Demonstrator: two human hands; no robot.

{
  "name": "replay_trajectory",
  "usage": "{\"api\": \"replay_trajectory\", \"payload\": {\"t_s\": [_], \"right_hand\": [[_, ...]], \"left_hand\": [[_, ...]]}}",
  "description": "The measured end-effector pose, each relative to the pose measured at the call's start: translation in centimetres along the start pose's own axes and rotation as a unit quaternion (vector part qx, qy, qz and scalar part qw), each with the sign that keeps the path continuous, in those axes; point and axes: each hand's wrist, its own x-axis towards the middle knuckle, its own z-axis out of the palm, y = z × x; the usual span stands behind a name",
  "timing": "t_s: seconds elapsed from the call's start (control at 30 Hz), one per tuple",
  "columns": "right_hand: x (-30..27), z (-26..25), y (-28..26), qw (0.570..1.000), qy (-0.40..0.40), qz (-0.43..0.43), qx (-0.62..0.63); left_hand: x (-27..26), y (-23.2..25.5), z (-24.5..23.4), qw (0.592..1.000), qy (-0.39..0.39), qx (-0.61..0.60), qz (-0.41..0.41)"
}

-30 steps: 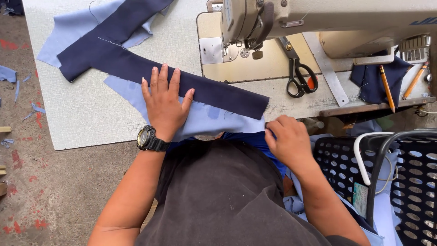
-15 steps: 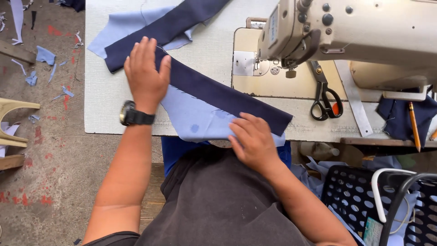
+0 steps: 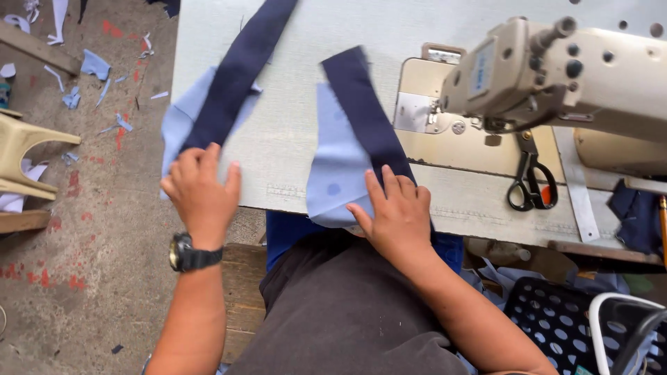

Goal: The person aligns a dark blue fabric strip on a light blue fabric piece, then uses a ruler and a red marker to draw straight lines along the edges. They then use scissors to cut the dark blue fabric along the marked lines.

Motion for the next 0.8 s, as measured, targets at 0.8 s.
{"api": "replay_trajectory", "payload": {"t_s": [0.8], "right_hand": [[13.9,3.9,-2.1,0.978,0.039,-0.067,0.196]], "left_hand": [[2.3,6.8,-2.2,0.974,0.009,-0.163,0.155]]}}
